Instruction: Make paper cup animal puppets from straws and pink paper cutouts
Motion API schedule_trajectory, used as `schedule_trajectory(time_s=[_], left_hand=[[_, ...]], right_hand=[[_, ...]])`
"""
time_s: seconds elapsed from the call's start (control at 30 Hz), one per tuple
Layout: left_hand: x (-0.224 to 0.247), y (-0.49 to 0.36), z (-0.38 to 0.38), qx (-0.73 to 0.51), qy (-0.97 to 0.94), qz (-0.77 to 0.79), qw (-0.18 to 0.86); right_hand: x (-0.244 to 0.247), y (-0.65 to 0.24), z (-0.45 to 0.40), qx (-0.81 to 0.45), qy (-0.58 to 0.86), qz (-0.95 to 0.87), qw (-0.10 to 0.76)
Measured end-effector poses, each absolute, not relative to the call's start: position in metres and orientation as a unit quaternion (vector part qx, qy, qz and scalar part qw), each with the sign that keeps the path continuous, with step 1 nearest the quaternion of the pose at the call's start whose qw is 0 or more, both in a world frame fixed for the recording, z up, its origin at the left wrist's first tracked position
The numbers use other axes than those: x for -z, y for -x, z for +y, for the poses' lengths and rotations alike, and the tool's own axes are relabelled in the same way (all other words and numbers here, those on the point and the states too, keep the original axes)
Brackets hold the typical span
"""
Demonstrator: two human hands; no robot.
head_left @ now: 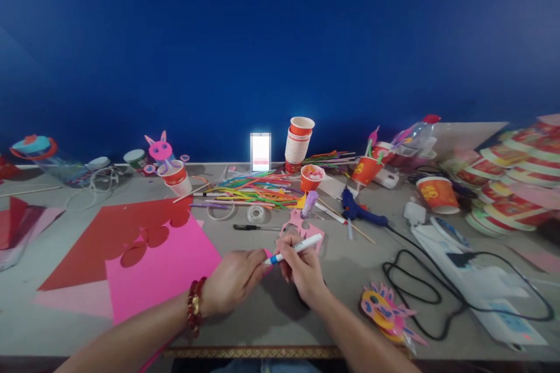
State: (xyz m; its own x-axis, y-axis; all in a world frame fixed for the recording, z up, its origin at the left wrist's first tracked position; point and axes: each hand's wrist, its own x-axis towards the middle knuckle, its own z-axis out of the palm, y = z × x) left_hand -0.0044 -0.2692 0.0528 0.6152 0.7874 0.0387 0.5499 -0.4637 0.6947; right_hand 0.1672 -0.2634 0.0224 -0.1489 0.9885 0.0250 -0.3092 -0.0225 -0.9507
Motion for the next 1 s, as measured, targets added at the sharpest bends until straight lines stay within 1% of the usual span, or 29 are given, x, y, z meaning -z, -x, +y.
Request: schedule_trajectory(time_s=[0.1,0.17,0.2,0.23,0.27,0.3,0.33,0.37,0.43,0.47,0.53,0.57,0.63,0.7,0.83,1.0], left_hand=[[-0.059,0.004,-0.27,-0.22,-0.735,0.347,0.539],[-0.06,0.009,-0.271,-0.222,-0.65,0.307,0.658],[-0.059,0.013,-0.271,-0.216,-0.618,0.301,0.694],[-0.058,0.019,-0.272,-0.213,-0.602,0.31,0.704],[-0.057,0.026,-0.273,-0.215,-0.608,0.333,0.687],[-0.055,0.032,-0.273,-0.225,-0.643,0.365,0.634],[-0.053,0.038,-0.274,-0.236,-0.698,0.395,0.548],[-0.051,0.043,-0.275,-0.236,-0.762,0.403,0.448],[-0.044,0.049,-0.277,-0.213,-0.87,0.361,0.259],[-0.04,0.049,-0.277,-0.194,-0.905,0.324,0.194],[-0.031,0.047,-0.279,-0.166,-0.941,0.27,0.119],[-0.027,0.045,-0.279,-0.161,-0.947,0.26,0.098],[-0.019,0.04,-0.281,-0.152,-0.952,0.254,0.077],[-0.014,0.035,-0.282,-0.147,-0.954,0.25,0.073],[-0.01,0.024,-0.283,-0.15,-0.954,0.249,0.08],[-0.007,0.018,-0.282,-0.159,-0.956,0.237,0.072]], right_hand=[[-0.029,-0.166,-0.266,-0.61,0.35,-0.444,0.554],[-0.04,-0.174,-0.265,-0.589,0.344,-0.417,0.6],[-0.048,-0.182,-0.263,-0.562,0.348,-0.384,0.644],[-0.055,-0.19,-0.262,-0.542,0.354,-0.363,0.67],[-0.061,-0.2,-0.262,-0.527,0.355,-0.351,0.688],[-0.066,-0.209,-0.262,-0.506,0.359,-0.343,0.706],[-0.068,-0.216,-0.264,-0.467,0.371,-0.358,0.719],[-0.067,-0.222,-0.267,-0.449,0.381,-0.414,0.694],[-0.058,-0.226,-0.276,-0.405,0.406,-0.587,0.571],[-0.05,-0.226,-0.281,-0.359,0.411,-0.673,0.499],[-0.031,-0.225,-0.29,-0.243,0.394,-0.804,0.373],[-0.022,-0.225,-0.293,-0.192,0.386,-0.839,0.333],[-0.008,-0.229,-0.299,-0.136,0.379,-0.881,0.249],[0.002,-0.238,-0.3,-0.1,0.382,-0.896,0.202],[0.004,-0.26,-0.292,-0.049,0.384,-0.905,0.176],[-0.01,-0.278,-0.283,-0.059,0.383,-0.907,0.166]])
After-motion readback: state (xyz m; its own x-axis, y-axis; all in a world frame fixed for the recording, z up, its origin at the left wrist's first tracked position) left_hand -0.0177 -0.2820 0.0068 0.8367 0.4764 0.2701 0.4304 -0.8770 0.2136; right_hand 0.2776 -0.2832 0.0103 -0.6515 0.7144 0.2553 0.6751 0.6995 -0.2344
